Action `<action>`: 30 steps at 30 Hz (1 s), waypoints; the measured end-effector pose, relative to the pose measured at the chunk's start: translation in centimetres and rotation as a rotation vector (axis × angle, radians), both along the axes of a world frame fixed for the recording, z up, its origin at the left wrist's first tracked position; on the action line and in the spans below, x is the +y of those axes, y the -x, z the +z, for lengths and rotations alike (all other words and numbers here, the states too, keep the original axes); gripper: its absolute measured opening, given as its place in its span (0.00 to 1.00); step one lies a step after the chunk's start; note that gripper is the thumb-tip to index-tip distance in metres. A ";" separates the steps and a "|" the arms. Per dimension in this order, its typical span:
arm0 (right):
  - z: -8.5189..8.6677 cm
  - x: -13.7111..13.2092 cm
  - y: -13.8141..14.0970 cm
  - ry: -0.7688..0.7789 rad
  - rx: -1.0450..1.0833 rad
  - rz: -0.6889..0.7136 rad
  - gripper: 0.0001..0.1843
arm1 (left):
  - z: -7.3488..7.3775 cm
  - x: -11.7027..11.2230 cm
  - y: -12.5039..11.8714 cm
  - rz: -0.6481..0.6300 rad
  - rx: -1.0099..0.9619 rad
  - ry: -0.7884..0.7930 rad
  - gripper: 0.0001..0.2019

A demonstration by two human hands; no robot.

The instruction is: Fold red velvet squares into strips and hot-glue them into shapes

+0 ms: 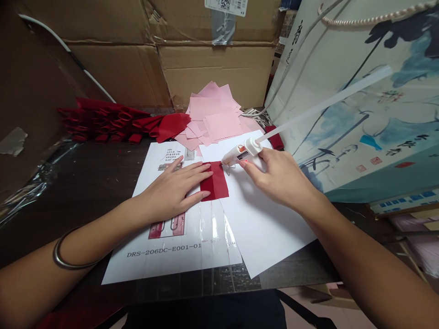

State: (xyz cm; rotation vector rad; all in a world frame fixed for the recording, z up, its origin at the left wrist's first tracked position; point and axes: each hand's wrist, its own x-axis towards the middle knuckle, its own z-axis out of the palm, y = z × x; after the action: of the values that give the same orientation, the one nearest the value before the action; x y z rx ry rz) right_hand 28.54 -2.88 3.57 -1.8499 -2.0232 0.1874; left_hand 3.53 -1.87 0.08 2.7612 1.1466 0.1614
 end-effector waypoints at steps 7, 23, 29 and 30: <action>0.3 -0.2 -0.3 0.014 -0.022 0.014 0.23 | 0.1 -0.1 0.0 0.001 0.003 0.002 0.26; 1.4 -0.4 -1.7 0.090 0.144 0.019 0.24 | 0.1 0.0 0.0 0.007 -0.010 0.010 0.26; 1.5 -0.3 -1.7 0.076 0.084 0.041 0.24 | 0.0 -0.1 0.1 -0.001 -0.018 -0.010 0.25; 1.4 -0.3 -1.6 0.068 0.078 0.052 0.24 | 0.0 -0.1 0.1 -0.002 -0.017 -0.010 0.25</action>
State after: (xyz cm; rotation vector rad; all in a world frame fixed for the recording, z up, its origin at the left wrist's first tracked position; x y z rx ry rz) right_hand 30.17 -3.13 4.98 -1.8017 -2.0361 0.3420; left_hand 3.46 -1.94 0.09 2.7642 1.1424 0.1905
